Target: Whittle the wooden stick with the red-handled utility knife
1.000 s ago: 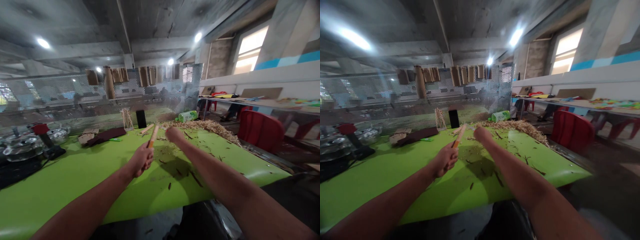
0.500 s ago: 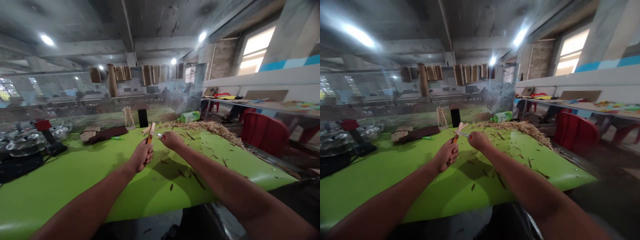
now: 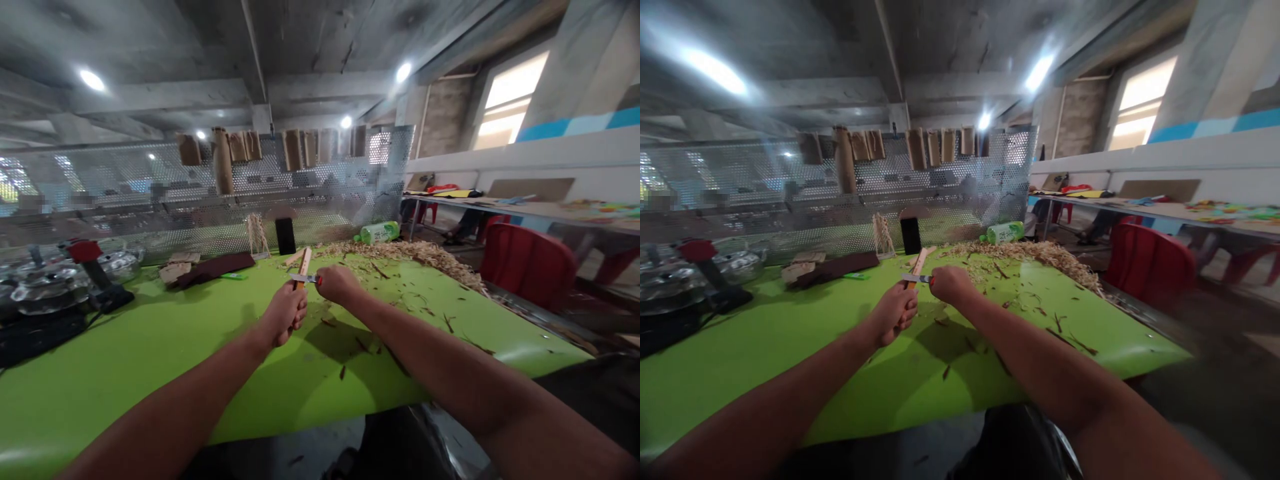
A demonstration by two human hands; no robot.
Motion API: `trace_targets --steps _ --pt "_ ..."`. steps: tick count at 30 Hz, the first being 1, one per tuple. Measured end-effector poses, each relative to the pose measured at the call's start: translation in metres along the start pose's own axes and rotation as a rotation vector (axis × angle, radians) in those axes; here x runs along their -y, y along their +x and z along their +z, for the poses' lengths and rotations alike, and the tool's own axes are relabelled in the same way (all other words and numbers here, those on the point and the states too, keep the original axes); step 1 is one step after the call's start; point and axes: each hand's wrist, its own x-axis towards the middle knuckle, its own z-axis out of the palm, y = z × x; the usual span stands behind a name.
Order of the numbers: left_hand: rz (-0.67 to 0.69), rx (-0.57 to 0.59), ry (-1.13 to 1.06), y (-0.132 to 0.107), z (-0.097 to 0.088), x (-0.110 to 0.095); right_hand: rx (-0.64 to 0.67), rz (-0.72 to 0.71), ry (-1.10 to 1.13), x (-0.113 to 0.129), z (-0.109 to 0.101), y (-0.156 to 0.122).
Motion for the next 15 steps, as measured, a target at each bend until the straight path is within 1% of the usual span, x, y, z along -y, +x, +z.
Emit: trace_targets --steps 3,5,6,7,8,9,10,12,13,14,15 --pt "-0.004 0.010 0.031 -0.001 -0.001 -0.001 -0.012 0.004 0.009 -0.002 0.004 0.005" --pt "-0.003 0.028 0.042 -0.003 -0.002 0.000 -0.012 0.019 0.040 -0.009 0.007 0.012" --pt "-0.005 0.039 0.041 -0.005 -0.002 0.001 0.000 0.064 0.073 -0.016 0.008 0.016" --pt "-0.009 0.059 0.045 -0.008 -0.001 0.002 0.019 0.140 0.114 -0.026 0.008 0.020" --pt "-0.016 0.093 0.056 -0.012 0.000 0.003 0.051 0.236 0.158 -0.040 0.007 0.024" --pt "-0.023 0.138 0.070 -0.015 0.002 0.004 0.061 0.365 0.209 -0.056 0.006 0.026" --pt "-0.027 0.187 0.082 -0.019 0.005 0.005 0.085 0.445 0.223 -0.072 0.005 0.028" --pt "-0.025 0.258 0.081 -0.023 0.009 0.005 0.080 0.554 0.216 -0.103 0.002 0.029" --pt "-0.018 0.262 0.068 -0.024 0.010 0.004 0.077 0.592 0.221 -0.114 0.001 0.028" --pt "-0.011 0.247 0.049 -0.023 0.011 0.003 0.060 0.619 0.230 -0.120 0.000 0.028" --pt "-0.006 0.221 0.034 -0.022 0.010 0.002 0.037 0.630 0.243 -0.120 -0.001 0.028"
